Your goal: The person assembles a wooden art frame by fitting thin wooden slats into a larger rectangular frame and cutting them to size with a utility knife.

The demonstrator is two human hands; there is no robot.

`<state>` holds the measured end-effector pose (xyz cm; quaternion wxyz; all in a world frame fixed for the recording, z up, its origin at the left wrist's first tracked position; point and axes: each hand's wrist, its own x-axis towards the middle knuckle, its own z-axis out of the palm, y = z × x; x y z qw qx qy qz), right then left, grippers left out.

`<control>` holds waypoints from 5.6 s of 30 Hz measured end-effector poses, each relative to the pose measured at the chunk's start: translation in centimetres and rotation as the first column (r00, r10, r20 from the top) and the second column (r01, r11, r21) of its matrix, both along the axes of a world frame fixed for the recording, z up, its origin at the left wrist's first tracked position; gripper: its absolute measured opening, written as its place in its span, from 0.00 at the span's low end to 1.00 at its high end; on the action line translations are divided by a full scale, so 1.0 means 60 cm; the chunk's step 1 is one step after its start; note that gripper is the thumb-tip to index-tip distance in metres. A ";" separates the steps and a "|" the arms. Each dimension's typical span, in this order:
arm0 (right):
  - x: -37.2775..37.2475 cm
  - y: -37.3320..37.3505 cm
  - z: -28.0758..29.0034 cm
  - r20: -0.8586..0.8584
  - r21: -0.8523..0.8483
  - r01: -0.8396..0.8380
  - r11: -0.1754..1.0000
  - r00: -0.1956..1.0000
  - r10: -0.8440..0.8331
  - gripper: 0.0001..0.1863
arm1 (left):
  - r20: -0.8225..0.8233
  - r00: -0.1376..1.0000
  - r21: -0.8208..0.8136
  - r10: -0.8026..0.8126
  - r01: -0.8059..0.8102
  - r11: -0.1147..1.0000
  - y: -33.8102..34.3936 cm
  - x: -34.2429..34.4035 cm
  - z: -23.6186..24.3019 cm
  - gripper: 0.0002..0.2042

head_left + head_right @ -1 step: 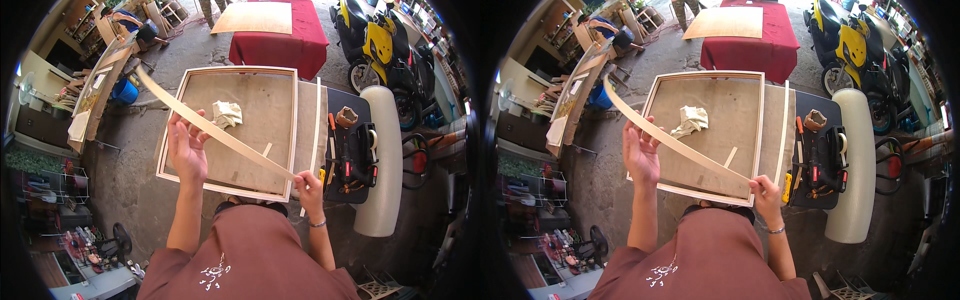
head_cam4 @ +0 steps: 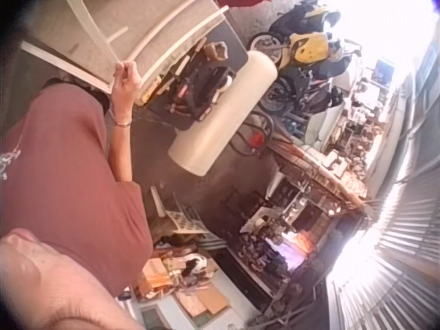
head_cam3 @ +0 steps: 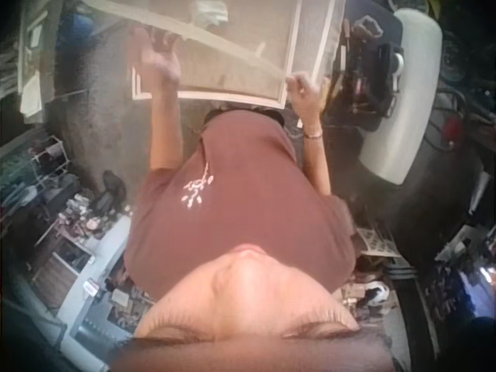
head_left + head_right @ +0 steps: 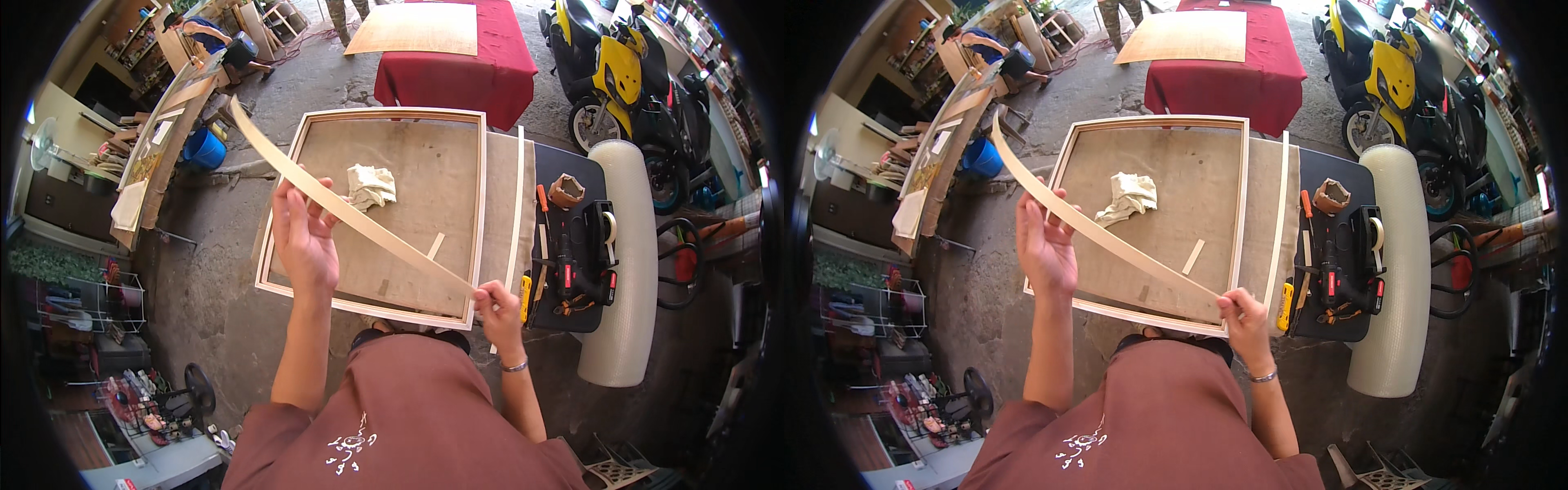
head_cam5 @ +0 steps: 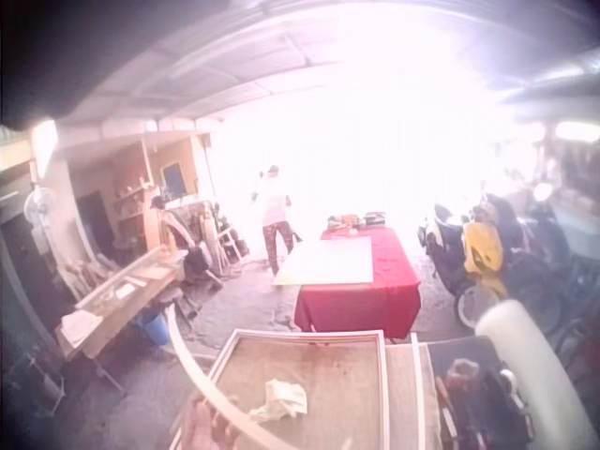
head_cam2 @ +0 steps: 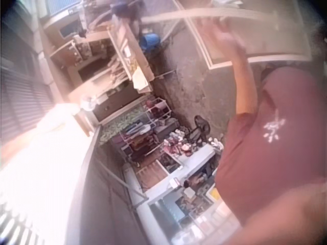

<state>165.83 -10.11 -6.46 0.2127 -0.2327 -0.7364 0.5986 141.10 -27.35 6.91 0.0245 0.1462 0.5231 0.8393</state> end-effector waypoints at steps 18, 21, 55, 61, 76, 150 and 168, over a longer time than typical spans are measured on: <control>0.036 0.059 0.105 0.348 0.928 -0.297 0.226 0.907 -0.238 0.41 | -0.105 0.369 -0.922 -0.923 0.312 0.229 0.007 0.020 -0.133 0.04; 0.066 0.082 -0.009 0.617 0.419 -0.538 0.732 0.760 0.206 0.24 | -0.013 0.306 -0.940 -0.952 0.322 0.117 -0.022 0.034 -0.231 0.04; 0.046 0.062 -0.259 0.780 0.201 -0.416 0.887 0.615 0.112 0.10 | 0.270 0.852 -0.963 -0.447 0.242 -0.122 -0.474 -0.249 -0.542 0.18; 0.077 0.074 -0.265 0.771 0.265 -0.462 0.846 0.628 0.102 0.06 | 0.247 0.832 -0.968 -0.497 0.233 -0.092 -0.469 -0.259 -0.558 0.16; 0.038 0.037 -0.277 0.711 0.310 -0.424 0.851 0.697 0.088 0.08 | 0.290 0.844 -0.946 -0.450 0.180 -0.271 -0.505 -0.263 -0.572 0.17; -0.399 -0.292 -0.300 0.812 0.089 -0.909 0.408 0.304 0.499 0.21 | -0.151 0.557 -0.979 -0.817 0.031 0.203 0.084 0.303 -0.573 0.12; -0.359 -0.258 -0.304 0.678 -0.178 -0.823 0.540 0.295 0.673 0.09 | -0.307 0.637 -0.951 -0.707 -0.196 0.237 0.085 0.320 -0.569 0.14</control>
